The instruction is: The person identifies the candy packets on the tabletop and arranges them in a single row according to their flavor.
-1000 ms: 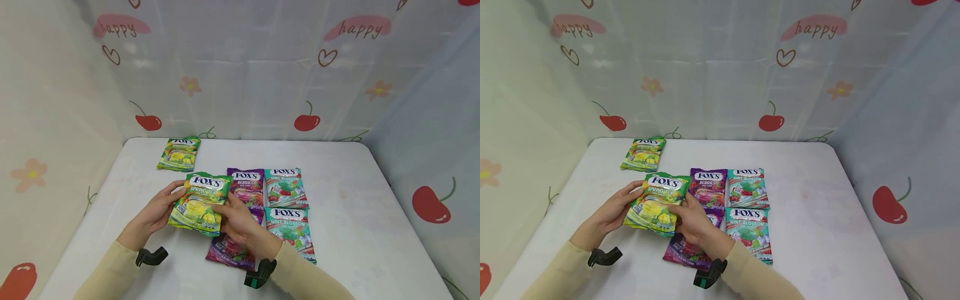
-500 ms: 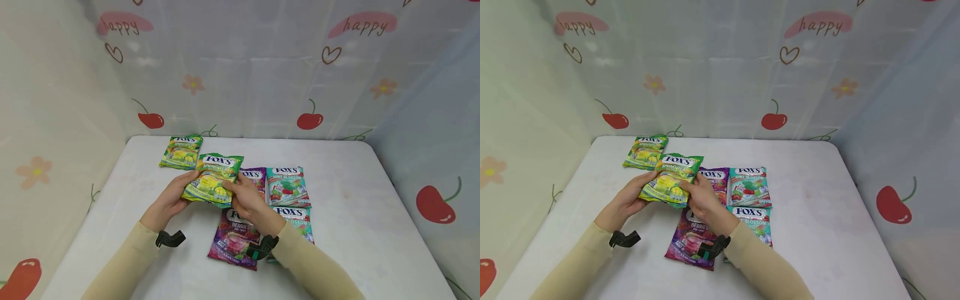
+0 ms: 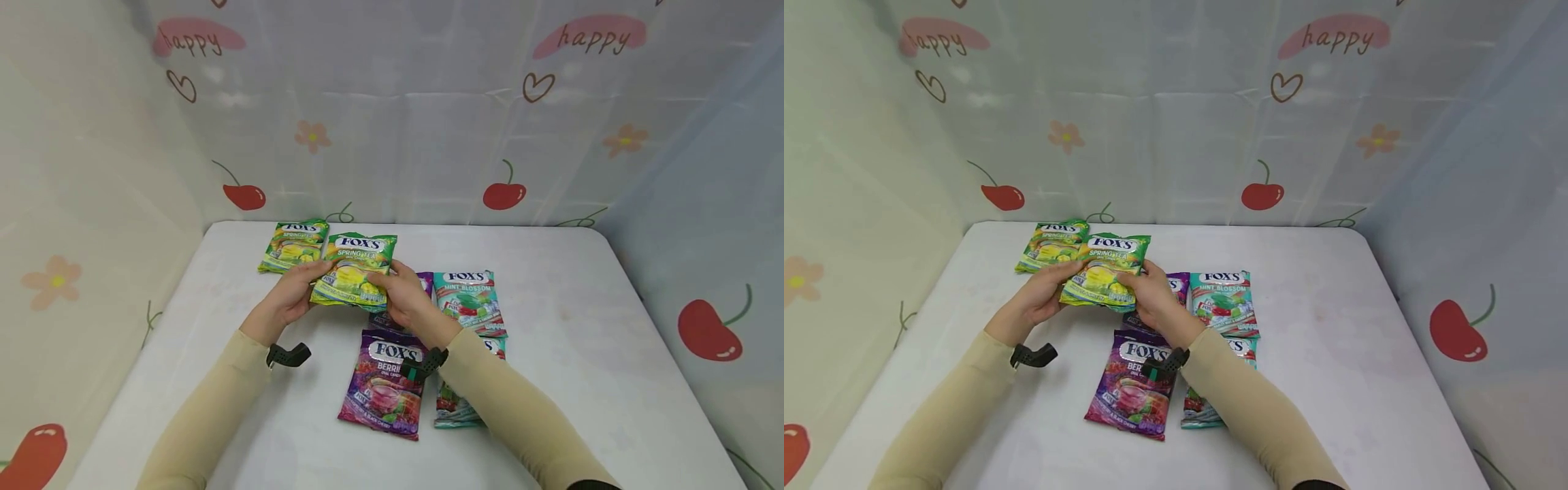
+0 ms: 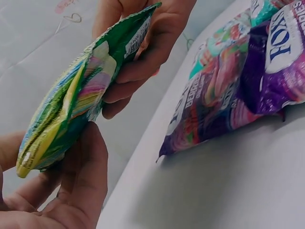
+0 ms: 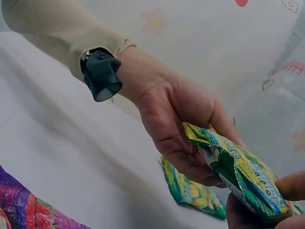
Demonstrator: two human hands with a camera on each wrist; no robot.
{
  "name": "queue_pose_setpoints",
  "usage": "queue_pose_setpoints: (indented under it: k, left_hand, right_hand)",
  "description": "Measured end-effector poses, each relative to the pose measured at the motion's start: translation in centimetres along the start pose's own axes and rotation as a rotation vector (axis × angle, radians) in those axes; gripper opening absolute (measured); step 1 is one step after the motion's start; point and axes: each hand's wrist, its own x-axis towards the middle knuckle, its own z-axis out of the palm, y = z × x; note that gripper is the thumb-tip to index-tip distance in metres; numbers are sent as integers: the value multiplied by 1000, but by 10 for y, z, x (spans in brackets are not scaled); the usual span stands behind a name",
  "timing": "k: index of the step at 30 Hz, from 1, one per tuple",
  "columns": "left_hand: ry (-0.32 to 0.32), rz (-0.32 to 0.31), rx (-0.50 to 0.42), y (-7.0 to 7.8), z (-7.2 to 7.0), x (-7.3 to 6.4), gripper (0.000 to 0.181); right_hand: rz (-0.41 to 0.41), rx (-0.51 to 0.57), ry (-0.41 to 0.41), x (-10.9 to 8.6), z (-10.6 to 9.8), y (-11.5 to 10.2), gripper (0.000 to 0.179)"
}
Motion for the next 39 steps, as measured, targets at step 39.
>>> queue_pose_setpoints:
  k: [39]
  left_hand:
    - [245, -26, 264, 34, -31, 72, 50]
  right_hand:
    - [48, -137, 167, 114, 3, -16, 65]
